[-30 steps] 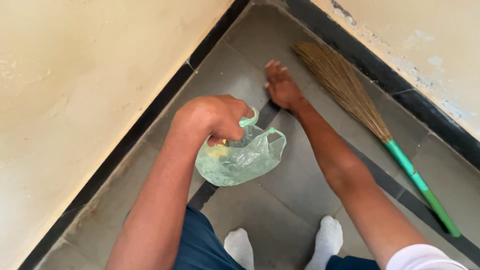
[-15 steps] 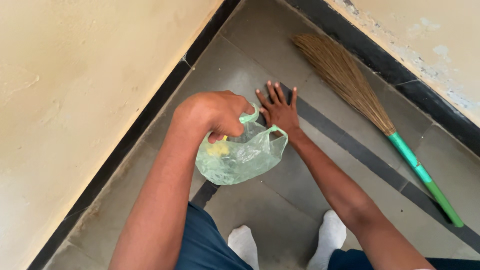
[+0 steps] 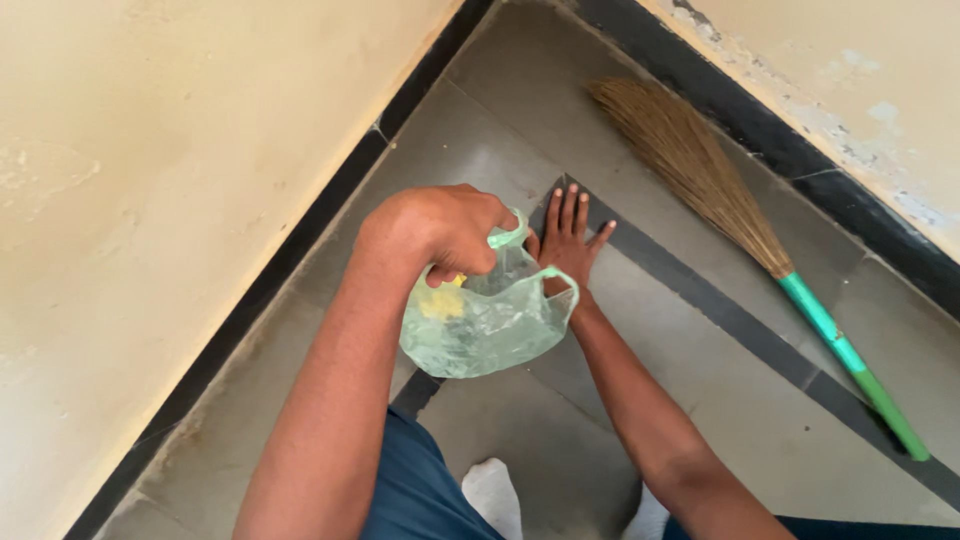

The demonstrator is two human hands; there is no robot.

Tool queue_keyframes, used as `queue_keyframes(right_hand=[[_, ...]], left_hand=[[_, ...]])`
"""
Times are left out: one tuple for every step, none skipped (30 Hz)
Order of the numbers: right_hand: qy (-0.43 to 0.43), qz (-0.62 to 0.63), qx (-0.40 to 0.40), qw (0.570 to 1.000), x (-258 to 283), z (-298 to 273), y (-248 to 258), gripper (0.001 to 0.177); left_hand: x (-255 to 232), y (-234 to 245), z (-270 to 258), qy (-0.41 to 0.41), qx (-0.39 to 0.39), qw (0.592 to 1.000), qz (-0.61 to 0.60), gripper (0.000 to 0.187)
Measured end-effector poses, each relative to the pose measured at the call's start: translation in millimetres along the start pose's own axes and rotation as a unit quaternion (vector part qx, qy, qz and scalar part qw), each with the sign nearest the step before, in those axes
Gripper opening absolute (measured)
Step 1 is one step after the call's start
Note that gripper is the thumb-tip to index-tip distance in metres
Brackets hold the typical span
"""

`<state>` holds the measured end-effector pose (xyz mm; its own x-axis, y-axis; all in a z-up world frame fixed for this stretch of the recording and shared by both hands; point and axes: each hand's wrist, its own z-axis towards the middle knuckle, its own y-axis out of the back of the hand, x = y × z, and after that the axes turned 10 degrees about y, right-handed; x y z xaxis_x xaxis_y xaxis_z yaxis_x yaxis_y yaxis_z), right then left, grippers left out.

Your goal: The person sweeps a tiled floor corner with a broom, then squats to pick up yellow debris by hand and places it into a green plastic bag. They continue sweeping and collecting small pieces of debris into the bag before standing up and walking away.

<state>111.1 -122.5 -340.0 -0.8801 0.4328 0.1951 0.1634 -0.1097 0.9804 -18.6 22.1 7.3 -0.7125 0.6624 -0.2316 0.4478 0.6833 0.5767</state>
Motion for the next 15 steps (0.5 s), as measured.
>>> queue_keyframes(right_hand=[[0.006, 0.006, 0.001, 1.000, 3, 0, 0, 0.076], [0.011, 0.010, 0.003, 1.000, 4, -1, 1, 0.077], [0.030, -0.009, 0.006, 1.000, 7, 1, 1, 0.074], [0.048, -0.030, 0.009, 0.998, 6, 10, 2, 0.072], [0.067, -0.052, 0.011, 0.996, 4, 18, 3, 0.071], [0.062, -0.018, -0.010, 0.998, 1, 26, 5, 0.071], [0.056, 0.015, -0.032, 0.998, -4, 32, 8, 0.072], [0.051, 0.050, -0.053, 0.996, -7, 39, 9, 0.072], [0.059, 0.067, -0.066, 0.994, -9, 43, 11, 0.069], [0.066, 0.082, -0.076, 0.992, -14, 43, 13, 0.066], [0.073, 0.098, -0.085, 0.989, -17, 44, 14, 0.063], [0.081, 0.116, -0.103, 0.985, -18, 46, 14, 0.059], [0.090, 0.134, -0.120, 0.980, -18, 48, 14, 0.054], [0.100, 0.154, -0.139, 0.973, -16, 53, 13, 0.050], [0.095, 0.165, -0.157, 0.969, -14, 57, 11, 0.042]], left_hand=[[2, 1, 0, 0.004, 0.003, 1.000, -0.008, 0.092], [3, 2, 0, 0.006, 0.008, 1.000, -0.015, 0.090], [4, 2, -1, 0.008, 0.012, 1.000, -0.023, 0.088], [3, 2, -1, 0.008, 0.013, 1.000, -0.016, 0.089], [3, 3, -1, 0.009, 0.014, 1.000, -0.009, 0.089], [4, 3, -3, 0.013, 0.015, 1.000, 0.000, 0.090], [4, 3, -3, 0.016, 0.019, 1.000, -0.005, 0.091], [4, 2, -4, 0.020, 0.022, 1.000, -0.009, 0.091], [5, 2, -4, 0.023, 0.025, 0.999, -0.014, 0.092], [7, 1, -3, 0.019, 0.020, 1.000, -0.012, 0.092], [9, 0, -2, 0.016, 0.015, 1.000, -0.009, 0.092], [10, -1, -2, 0.011, 0.009, 1.000, -0.008, 0.093], [9, -2, -1, 0.010, 0.013, 1.000, -0.007, 0.093], [10, -2, -2, 0.011, 0.015, 1.000, -0.005, 0.092], [10, -1, -2, 0.012, 0.017, 1.000, -0.003, 0.092]])
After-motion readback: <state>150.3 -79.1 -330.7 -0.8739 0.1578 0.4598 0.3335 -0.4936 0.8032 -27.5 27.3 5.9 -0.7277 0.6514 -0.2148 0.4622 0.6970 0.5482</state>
